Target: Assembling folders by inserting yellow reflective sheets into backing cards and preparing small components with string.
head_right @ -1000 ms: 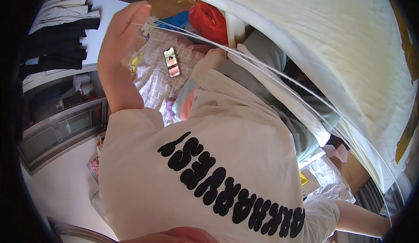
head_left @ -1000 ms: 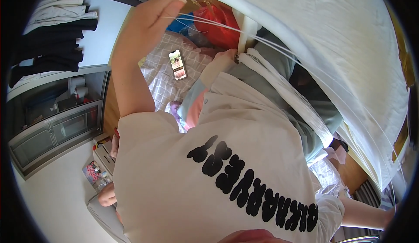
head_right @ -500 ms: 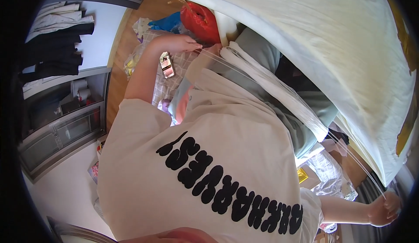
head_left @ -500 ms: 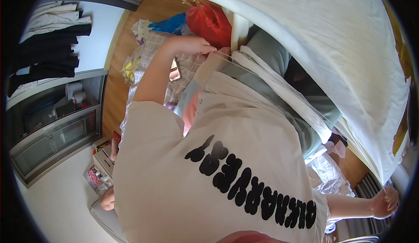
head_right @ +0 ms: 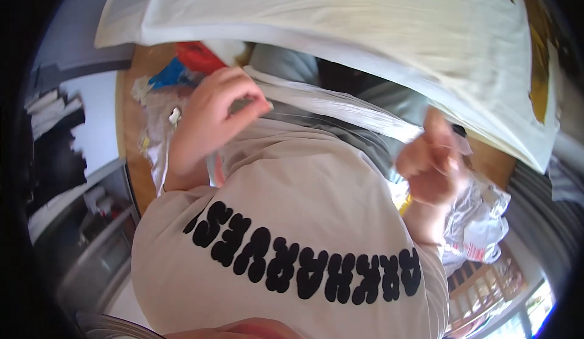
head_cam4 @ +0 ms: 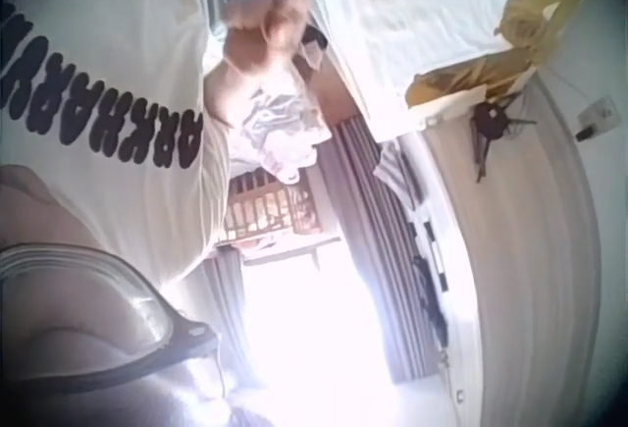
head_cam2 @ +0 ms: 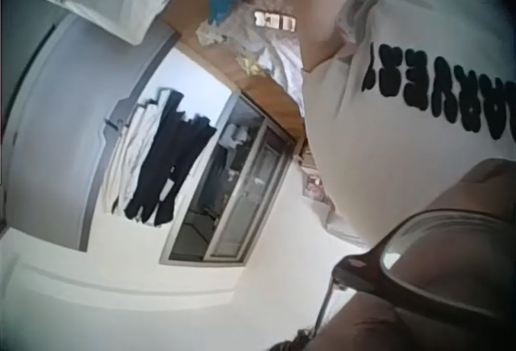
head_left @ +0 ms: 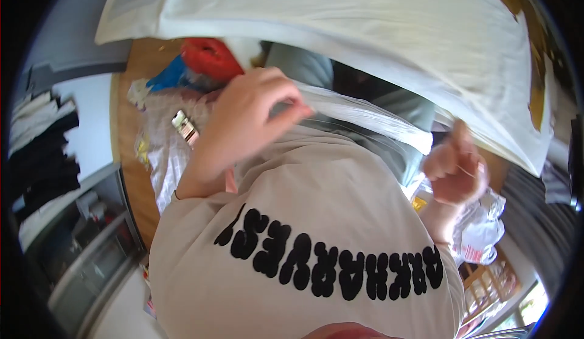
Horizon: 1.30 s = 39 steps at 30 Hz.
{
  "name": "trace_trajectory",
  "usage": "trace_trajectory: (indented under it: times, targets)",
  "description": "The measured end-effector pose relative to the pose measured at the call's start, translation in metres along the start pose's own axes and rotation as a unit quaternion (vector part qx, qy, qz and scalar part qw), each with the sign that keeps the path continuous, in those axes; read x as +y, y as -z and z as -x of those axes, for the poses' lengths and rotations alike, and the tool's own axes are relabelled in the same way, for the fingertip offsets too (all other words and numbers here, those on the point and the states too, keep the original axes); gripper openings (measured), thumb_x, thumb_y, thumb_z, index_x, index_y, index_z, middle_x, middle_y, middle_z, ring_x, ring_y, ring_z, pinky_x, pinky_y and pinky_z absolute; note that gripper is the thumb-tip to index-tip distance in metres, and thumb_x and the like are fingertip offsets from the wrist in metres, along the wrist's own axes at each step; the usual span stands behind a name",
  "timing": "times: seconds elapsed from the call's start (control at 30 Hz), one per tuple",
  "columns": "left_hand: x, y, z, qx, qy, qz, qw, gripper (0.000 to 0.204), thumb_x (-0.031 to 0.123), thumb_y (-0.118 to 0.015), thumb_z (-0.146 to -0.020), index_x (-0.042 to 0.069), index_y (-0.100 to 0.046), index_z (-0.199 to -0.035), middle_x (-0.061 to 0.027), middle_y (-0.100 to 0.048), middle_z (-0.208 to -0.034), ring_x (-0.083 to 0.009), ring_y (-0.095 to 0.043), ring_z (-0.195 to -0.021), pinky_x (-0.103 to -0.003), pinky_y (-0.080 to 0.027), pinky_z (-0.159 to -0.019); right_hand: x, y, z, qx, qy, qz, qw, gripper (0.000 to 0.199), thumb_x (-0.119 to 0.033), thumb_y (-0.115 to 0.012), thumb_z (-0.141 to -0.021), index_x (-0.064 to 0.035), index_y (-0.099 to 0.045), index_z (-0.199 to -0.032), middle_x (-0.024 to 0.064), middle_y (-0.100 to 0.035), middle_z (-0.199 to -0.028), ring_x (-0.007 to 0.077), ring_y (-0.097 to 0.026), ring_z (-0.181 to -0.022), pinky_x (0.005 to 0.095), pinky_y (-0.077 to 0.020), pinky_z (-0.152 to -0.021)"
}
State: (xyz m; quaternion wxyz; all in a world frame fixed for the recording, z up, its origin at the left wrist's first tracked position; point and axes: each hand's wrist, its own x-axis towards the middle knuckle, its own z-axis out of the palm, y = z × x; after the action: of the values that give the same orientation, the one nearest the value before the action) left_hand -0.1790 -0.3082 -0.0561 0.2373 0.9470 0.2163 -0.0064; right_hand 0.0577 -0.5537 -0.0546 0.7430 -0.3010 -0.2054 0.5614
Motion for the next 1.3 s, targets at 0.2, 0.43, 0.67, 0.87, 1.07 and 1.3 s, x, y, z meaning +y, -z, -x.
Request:
trace_trajectory:
  times: [0.2, 0.43, 0.67, 0.87, 1.07, 1.3]
  targets:
    - [0.075, -0.034, -0.049, 0.165, -0.206, 0.314, 0.912, 0.040, 0.022, -0.086, -0.066, 0.013, -0.072, -0.103, -0.0047, -0.056, -0.094, -0.0210, -0.051, -0.089, -0.035, -0.042, -0.073, 0.043, -0.009, -0.031, 0.048, -0.089, -0.043, 0.994, 0.049, -0.042, -0.063, -0.088, -0.0061, -0.043, -0.117, -0.0028, -0.032, -0.058, 0.0101, -0.030, -0.047, 0.0270, -0.0253, -0.045]
    - [0.091, -0.061, -0.070, 0.183, -0.224, 0.299, 0.910, 0.020, 0.012, -0.085, -0.066, 0.012, -0.074, -0.082, 0.0007, -0.058, -0.099, -0.0200, -0.048, -0.090, -0.032, -0.040, -0.072, 0.045, -0.021, -0.038, 0.151, -0.082, 0.034, 0.985, 0.027, -0.026, -0.056, -0.089, -0.0112, -0.043, -0.108, -0.0041, -0.043, -0.078, 0.0028, -0.031, -0.056, 0.0216, -0.0235, -0.049]
    - [0.079, -0.066, -0.078, 0.063, -0.160, 0.432, 0.885, 0.010, 0.003, -0.074, -0.082, 0.009, -0.077, -0.090, -0.0005, -0.063, -0.105, -0.0156, -0.051, -0.089, -0.029, -0.042, -0.076, 0.059, -0.005, -0.036, 0.091, -0.096, -0.069, 0.989, 0.030, -0.029, -0.059, -0.090, -0.0137, -0.044, -0.111, -0.0037, -0.042, -0.081, 0.0049, -0.029, -0.058, 0.0230, -0.0237, -0.053]
    - [0.070, -0.076, -0.076, 0.086, -0.138, 0.550, 0.819, 0.017, 0.013, -0.060, -0.096, 0.007, -0.074, -0.102, -0.0020, -0.070, -0.106, -0.0132, -0.055, -0.091, -0.028, -0.045, -0.082, 0.071, -0.001, -0.034, 0.074, -0.092, -0.046, 0.992, 0.021, -0.034, -0.049, -0.103, -0.0145, -0.055, -0.107, -0.0062, -0.034, -0.066, 0.0076, -0.027, -0.056, 0.0246, -0.0225, -0.052]
    - [0.045, -0.069, -0.068, -0.078, -0.087, 0.719, 0.685, 0.031, 0.023, -0.048, -0.104, -0.001, -0.066, -0.097, -0.0099, -0.066, -0.096, -0.0142, -0.058, -0.089, -0.029, -0.046, -0.082, 0.071, 0.008, -0.036, 0.036, -0.099, 0.020, 0.994, 0.023, -0.033, -0.051, -0.102, -0.0109, -0.055, -0.097, -0.0062, -0.035, -0.068, 0.0070, -0.027, -0.056, 0.0249, -0.0225, -0.052]
    - [0.053, -0.063, -0.063, -0.132, -0.017, 0.681, 0.720, 0.023, 0.020, -0.061, -0.098, -0.001, -0.068, -0.089, -0.0080, -0.069, -0.086, -0.0118, -0.060, -0.076, -0.027, -0.049, -0.070, 0.058, 0.016, -0.041, 0.007, -0.147, -0.169, 0.975, 0.024, -0.032, -0.058, -0.099, -0.0103, -0.055, -0.089, -0.0062, -0.032, -0.059, 0.0063, -0.024, -0.051, 0.0246, -0.0223, -0.050]
